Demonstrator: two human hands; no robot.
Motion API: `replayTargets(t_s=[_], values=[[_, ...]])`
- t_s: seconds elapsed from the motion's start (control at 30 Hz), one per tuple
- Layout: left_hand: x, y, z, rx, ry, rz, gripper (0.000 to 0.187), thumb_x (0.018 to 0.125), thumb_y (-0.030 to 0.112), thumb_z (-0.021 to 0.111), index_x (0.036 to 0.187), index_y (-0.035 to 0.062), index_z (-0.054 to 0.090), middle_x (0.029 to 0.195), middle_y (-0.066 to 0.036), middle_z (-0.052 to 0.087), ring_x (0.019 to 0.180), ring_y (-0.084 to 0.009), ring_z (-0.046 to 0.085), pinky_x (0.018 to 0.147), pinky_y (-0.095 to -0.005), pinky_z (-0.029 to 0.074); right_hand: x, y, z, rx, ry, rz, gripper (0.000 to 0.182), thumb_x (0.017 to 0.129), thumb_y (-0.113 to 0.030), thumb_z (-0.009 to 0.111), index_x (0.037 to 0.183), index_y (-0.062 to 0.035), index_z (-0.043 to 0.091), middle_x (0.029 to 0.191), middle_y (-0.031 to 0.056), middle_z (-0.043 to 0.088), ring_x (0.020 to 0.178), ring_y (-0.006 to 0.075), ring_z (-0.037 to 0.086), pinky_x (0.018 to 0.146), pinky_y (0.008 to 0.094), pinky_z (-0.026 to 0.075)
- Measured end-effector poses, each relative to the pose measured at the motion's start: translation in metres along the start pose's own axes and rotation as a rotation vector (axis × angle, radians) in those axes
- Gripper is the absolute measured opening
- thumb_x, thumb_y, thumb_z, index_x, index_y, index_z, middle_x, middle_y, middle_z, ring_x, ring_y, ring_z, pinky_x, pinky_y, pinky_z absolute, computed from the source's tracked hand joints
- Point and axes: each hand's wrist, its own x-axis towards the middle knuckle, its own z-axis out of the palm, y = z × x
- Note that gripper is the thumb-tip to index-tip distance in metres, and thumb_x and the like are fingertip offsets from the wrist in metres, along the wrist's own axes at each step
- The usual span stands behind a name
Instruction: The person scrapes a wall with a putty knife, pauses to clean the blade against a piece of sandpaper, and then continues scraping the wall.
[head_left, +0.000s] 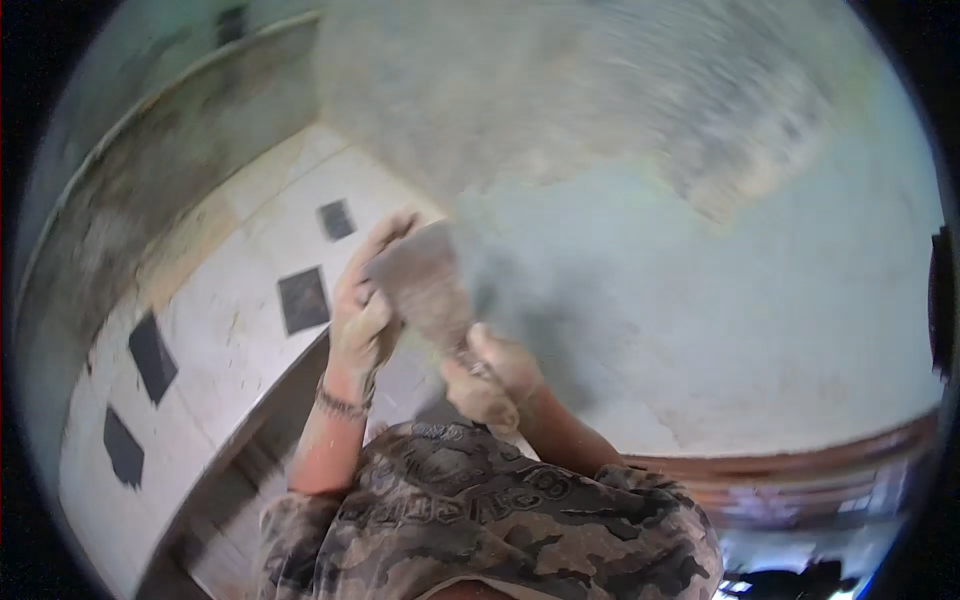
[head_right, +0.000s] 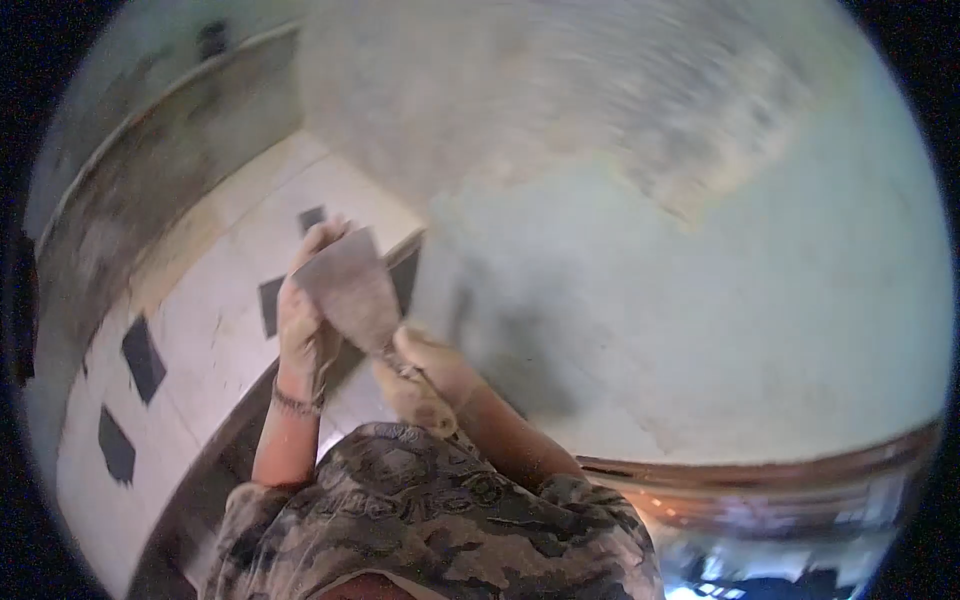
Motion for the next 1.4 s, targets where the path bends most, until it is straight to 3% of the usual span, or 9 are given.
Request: replayTargets(t_s=[0.03, 0.1, 0.47, 0.73, 0.8, 0.87, 0.93, 1.13, 1.4], values=[[-0.001, -0.007, 0.022, 0.041, 0.049, -0.019, 0.096, 0.078, 0.044, 0.077, 0.144, -0.0084, 0.03, 0.148, -0.018, 0.038, 0.139, -0.029, 0.036, 0.114, -0.042, 0.029, -0.012, -0.001, -0.007, 0.003, 0.003, -0.073, 0.062, 0.1, -0.054, 0.032, 0.071, -0.0016, 0.048, 0.045, 0.0051, 0.039, 0.03, 0.0164, 0.037, 0.026, 0.0298, 0.031], [-0.007, -0.017, 0.056, -0.001, 0.019, -0.13, 0.093, 0.081, 0.043, 0.075, 0.144, -0.0083, 0.03, 0.148, -0.019, 0.038, 0.136, -0.0285, 0.04, 0.113, -0.0419, 0.031, -0.041, -0.002, -0.03, 0.125, -0.445, -0.091, 0.047, 0.103, -0.044, 0.036, 0.082, -0.0048, 0.05, 0.052, 0.0038, 0.042, 0.034, 0.014, 0.04, 0.03, 0.0271, 0.032], [-0.033, -0.137, 0.184, -0.045, -0.194, -0.248, 0.07, 0.089, 0.028, 0.07, 0.141, -0.0077, 0.038, 0.146, -0.015, 0.044, 0.13, -0.0191, 0.046, 0.109, -0.0337, 0.034, -0.196, -0.006, -0.118, -0.158, -0.266, -0.212, 0.066, 0.097, -0.064, 0.029, 0.061, -0.0111, 0.044, 0.045, 0.0038, 0.039, 0.032, 0.0152, 0.035, 0.028, 0.0289, 0.029], [-0.035, -0.184, 0.227, -0.063, -0.267, -0.428, 0.071, 0.087, 0.032, 0.071, 0.141, -0.0034, 0.041, 0.147, -0.017, 0.042, 0.133, -0.0245, 0.044, 0.112, -0.0406, 0.032, -0.241, -0.001, -0.151, -0.078, -0.094, -0.343, 0.066, 0.098, -0.061, 0.028, 0.06, -0.0096, 0.044, 0.046, 0.0038, 0.039, 0.037, 0.0162, 0.039, 0.034, 0.0302, 0.031], [-0.034, -0.19, 0.236, -0.125, -0.233, -0.431, 0.068, 0.092, 0.026, 0.067, 0.144, -0.0046, 0.035, 0.149, -0.012, 0.041, 0.083, -0.0007, 0.053, 0.076, -0.0163, 0.04, -0.247, -0.002, -0.154, -0.008, -0.014, -0.329, 0.065, 0.098, -0.06, 0.03, 0.061, -0.0089, 0.044, 0.046, 0.0037, 0.04, 0.037, 0.0163, 0.04, 0.034, 0.0298, 0.031], [-0.027, -0.196, 0.233, -0.122, -0.276, -0.504, 0.069, 0.093, 0.028, 0.065, 0.145, -0.0039, 0.033, 0.151, -0.012, 0.037, 0.08, -0.0013, 0.051, 0.073, -0.0161, 0.039, -0.242, -0.003, -0.166, -0.001, -0.016, -0.365, 0.065, 0.098, -0.06, 0.031, 0.062, -0.008, 0.045, 0.047, 0.0045, 0.042, 0.038, 0.0165, 0.042, 0.034, 0.0298, 0.032], [-0.022, -0.204, 0.232, -0.177, -0.289, -0.527, 0.064, 0.095, 0.028, 0.063, 0.143, -0.0044, 0.037, 0.135, -0.006, 0.053, 0.063, -0.0007, 0.031, 0.06, -0.0166, 0.03, -0.236, -0.01, -0.171, -0.061, -0.102, -0.426, 0.063, 0.099, -0.057, 0.031, 0.064, -0.0071, 0.046, 0.047, 0.0055, 0.042, 0.039, 0.0174, 0.044, 0.035, 0.0303, 0.034], [0.01, -0.223, 0.205, -0.091, -0.253, -0.733, 0.045, 0.098, 0.028, 0.058, 0.13, -0.0031, 0.054, 0.09, 0.005, 0.057, 0.077, -0.0044, 0.045, 0.069, -0.021, 0.037, -0.202, -0.034, -0.179, -0.179, 0.109, -0.702, 0.063, 0.1, -0.055, 0.03, 0.07, -0.0032, 0.049, 0.053, 0.0077, 0.046, 0.042, 0.0202, 0.05, 0.039, 0.032, 0.04], [0.077, -0.249, 0.213, 0.097, -0.415, -0.649, 0.036, 0.102, 0.029, 0.049, 0.117, -0.0023, 0.058, 0.099, -0.004, 0.063, 0.087, -0.0113, 0.057, 0.079, -0.0267, 0.047, -0.154, -0.07, -0.165, -0.289, 0.382, -1.103, 0.039, 0.104, -0.037, 0.034, 0.107, -0.0005, 0.047, 0.071, 0.0086, 0.053, 0.05, 0.0151, 0.052, 0.043, 0.0275, 0.043]])
